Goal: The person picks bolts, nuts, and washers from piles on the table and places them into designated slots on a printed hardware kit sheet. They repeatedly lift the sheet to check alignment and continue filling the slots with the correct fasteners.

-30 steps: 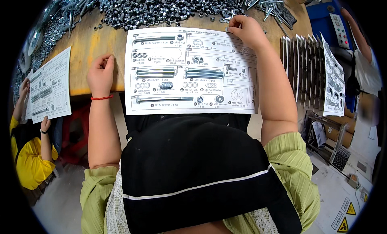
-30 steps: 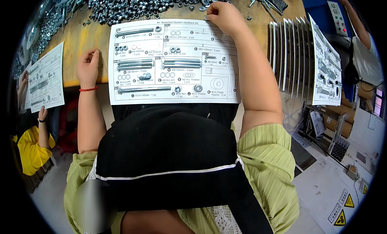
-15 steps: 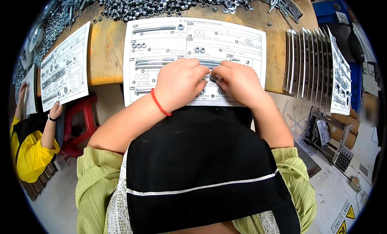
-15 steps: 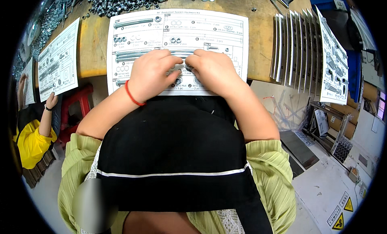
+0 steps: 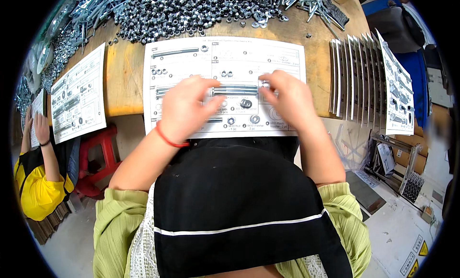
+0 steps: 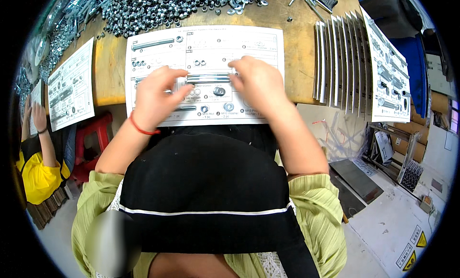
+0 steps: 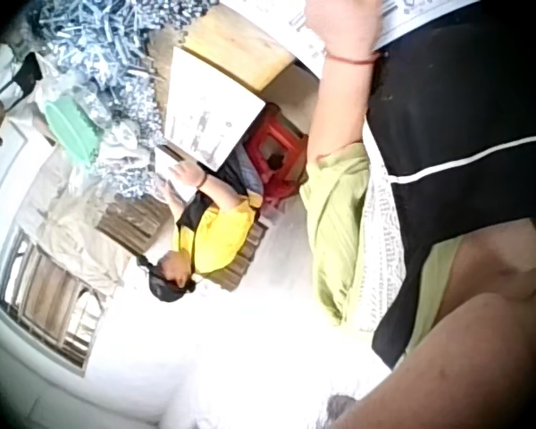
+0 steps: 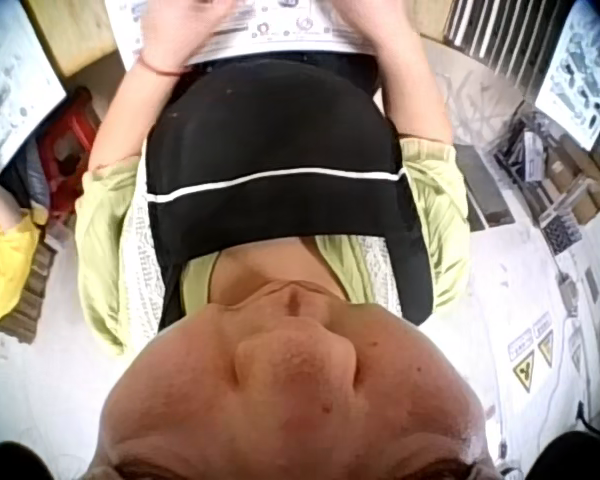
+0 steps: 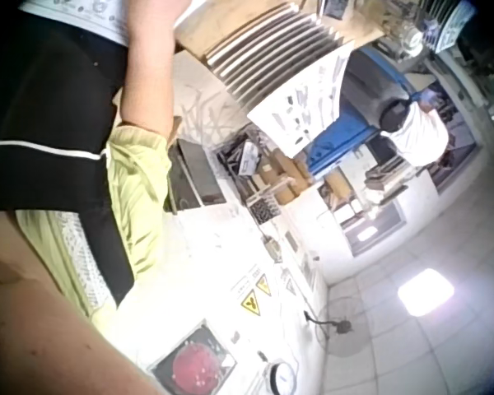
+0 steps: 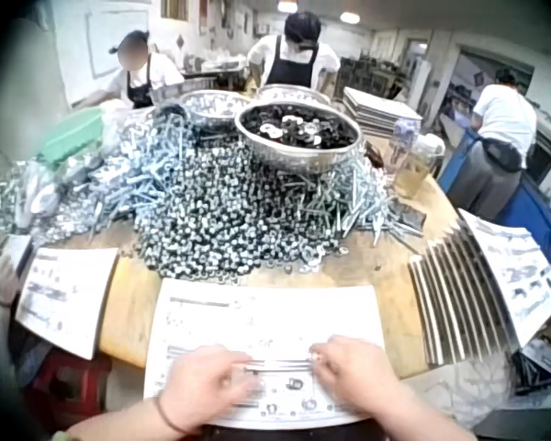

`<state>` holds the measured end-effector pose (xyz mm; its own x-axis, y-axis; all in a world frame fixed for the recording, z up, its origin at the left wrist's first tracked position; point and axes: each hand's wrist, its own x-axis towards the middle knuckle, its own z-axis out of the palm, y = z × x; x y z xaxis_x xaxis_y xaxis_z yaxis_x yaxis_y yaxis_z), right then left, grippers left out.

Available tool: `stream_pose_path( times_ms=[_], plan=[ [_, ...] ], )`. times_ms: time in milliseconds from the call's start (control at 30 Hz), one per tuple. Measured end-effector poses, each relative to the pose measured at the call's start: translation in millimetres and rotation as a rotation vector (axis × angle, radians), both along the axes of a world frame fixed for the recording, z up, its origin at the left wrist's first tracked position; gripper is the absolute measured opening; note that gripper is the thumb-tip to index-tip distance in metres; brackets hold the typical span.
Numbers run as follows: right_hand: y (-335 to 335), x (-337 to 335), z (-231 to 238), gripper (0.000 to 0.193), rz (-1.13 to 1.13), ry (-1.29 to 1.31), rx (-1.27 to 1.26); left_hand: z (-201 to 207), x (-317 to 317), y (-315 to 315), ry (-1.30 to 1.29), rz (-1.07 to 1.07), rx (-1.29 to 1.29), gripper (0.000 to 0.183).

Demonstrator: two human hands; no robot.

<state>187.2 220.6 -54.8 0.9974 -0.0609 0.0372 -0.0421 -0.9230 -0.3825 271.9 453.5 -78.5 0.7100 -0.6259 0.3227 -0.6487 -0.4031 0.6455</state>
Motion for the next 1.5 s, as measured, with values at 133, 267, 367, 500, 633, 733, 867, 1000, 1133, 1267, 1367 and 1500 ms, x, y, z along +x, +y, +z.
stream_pose_path(
  times_ms=[133, 267, 367, 500, 633, 733, 867, 1000, 1133, 1267, 1367, 1500],
  plan=[
    [-50.9, 63.8, 0.3, 0.022, -0.149, -0.031, -0.149, -27.6, 49.4, 67.3, 0.241, 0.325, -0.113, 0.019],
    [-69.2, 126.8, -27.1, 0.028, -0.222, -0.007, -0.133, -41.8, 71.9, 107.1, 0.204, 0.531, -0.043, 0.018],
    [-63.4, 151.3, -41.3, 0.030, -0.296, -0.064, -0.167, -61.8, 78.8, 117.5, 0.116, 0.590, -0.059, 0.019],
    [-61.0, 162.4, -49.3, 0.024, -0.259, 0.012, -0.205, -77.7, 80.9, 118.4, 0.088, 0.601, -0.145, 0.017],
    [-67.0, 157.3, -55.2, 0.017, -0.244, -0.096, -0.167, -79.8, 82.0, 118.7, 0.083, 0.581, -0.116, 0.017],
    [-70.9, 155.0, -53.3, 0.014, -0.192, -0.129, -0.187, -76.6, 80.0, 116.8, 0.069, 0.590, -0.080, 0.016],
    [-76.0, 154.6, -49.9, 0.013, -0.148, -0.175, -0.166, -75.5, 78.9, 115.0, 0.065, 0.605, -0.075, 0.015],
    [-75.5, 154.4, -46.1, 0.014, -0.159, -0.228, -0.002, -76.4, 79.0, 114.9, 0.045, 0.599, -0.081, 0.015],
    [-57.9, 158.5, -34.0, 0.016, -0.126, 0.042, 0.213, -79.2, 79.8, 115.5, 0.047, 0.600, -0.091, 0.015],
    [-45.7, 164.0, -41.1, 0.018, -0.184, -0.127, -0.043, -72.7, 78.9, 113.6, 0.050, 0.600, -0.074, 0.015],
    [-38.1, 162.2, -39.0, 0.017, -0.196, -0.212, -0.141, -73.7, 78.5, 114.0, 0.037, 0.592, -0.096, 0.014],
    [-40.4, 160.0, -46.9, 0.015, -0.130, -0.214, -0.322, -72.3, 77.7, 113.3, 0.051, 0.612, -0.084, 0.014]
  ],
)
